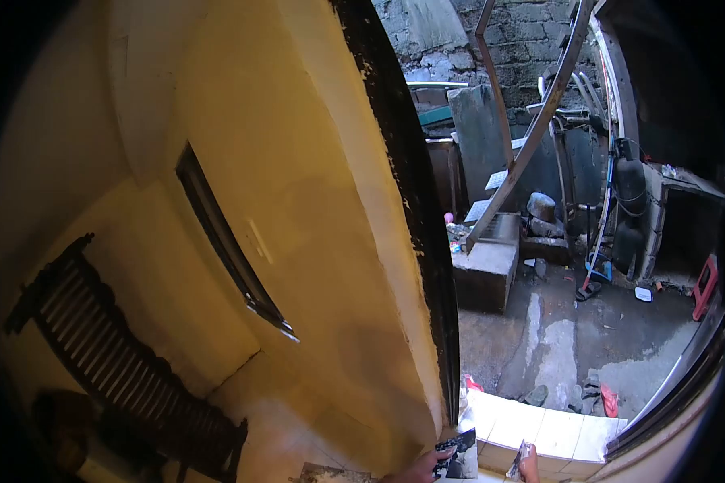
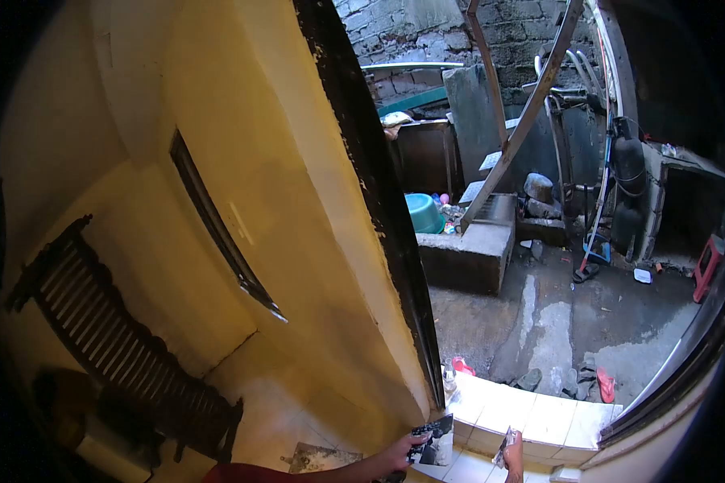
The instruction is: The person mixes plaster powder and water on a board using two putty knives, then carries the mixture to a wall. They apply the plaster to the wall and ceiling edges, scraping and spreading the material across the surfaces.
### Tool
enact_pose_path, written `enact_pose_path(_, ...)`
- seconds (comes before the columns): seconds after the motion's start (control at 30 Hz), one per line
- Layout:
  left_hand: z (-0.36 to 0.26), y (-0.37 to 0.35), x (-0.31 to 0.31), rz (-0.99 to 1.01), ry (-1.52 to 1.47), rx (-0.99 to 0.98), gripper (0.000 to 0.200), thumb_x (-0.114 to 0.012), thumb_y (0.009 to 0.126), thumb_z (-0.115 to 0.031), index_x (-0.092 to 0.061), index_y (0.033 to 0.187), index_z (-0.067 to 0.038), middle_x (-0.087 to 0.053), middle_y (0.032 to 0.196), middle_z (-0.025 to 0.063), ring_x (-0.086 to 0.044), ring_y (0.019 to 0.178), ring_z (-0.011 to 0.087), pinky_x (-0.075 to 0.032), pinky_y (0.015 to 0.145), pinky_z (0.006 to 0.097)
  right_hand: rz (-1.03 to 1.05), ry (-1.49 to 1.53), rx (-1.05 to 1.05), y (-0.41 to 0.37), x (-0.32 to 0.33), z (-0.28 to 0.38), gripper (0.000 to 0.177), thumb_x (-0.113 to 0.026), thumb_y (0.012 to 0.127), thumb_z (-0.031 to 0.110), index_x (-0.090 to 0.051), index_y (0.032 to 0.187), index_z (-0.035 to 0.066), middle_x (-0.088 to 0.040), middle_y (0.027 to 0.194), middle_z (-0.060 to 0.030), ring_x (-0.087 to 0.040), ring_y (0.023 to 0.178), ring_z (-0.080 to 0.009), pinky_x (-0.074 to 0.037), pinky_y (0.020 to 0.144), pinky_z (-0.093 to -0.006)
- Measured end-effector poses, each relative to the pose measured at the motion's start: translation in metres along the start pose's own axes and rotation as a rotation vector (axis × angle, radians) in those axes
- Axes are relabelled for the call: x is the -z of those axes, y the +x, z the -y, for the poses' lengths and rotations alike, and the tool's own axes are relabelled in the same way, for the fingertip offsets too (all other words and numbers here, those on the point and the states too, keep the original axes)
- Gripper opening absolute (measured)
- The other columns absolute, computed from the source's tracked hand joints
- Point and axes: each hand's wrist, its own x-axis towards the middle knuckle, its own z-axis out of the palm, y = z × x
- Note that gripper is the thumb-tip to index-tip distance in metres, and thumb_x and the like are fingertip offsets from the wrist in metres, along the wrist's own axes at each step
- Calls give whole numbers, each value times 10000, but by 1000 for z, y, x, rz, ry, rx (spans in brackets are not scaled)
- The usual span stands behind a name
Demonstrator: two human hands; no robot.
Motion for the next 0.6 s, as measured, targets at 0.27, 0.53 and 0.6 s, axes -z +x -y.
enact_pose_path(0.27,-43,10,23,-69,125,49,270,-602,875,-162,-534,1105,-40,-640,949,80,-649,805,200,-548,767,362,-78,-39,-128,-52,-30,-27,415,-470,810,105,-466,1216,22,-560,1073,-198,-526,993,-301,-412,883,-400)
enact_pose_path(0.53,-57,20,48,-92,290,186,235,-607,873,-175,-572,1079,-65,-630,916,43,-630,762,178,-554,708,380,-206,-2,-56,-168,-31,-161,400,-522,836,215,-491,1177,7,-532,1125,-172,-493,1065,-272,-378,931,-402)
enact_pose_path(0.6,-65,9,24,-42,469,183,229,-629,856,-201,-594,1028,-53,-617,879,34,-604,765,152,-528,685,344,-361,-102,-43,-199,-30,-42,438,-530,830,186,-477,1218,-10,-526,1173,-179,-488,1104,-277,-381,952,-386)
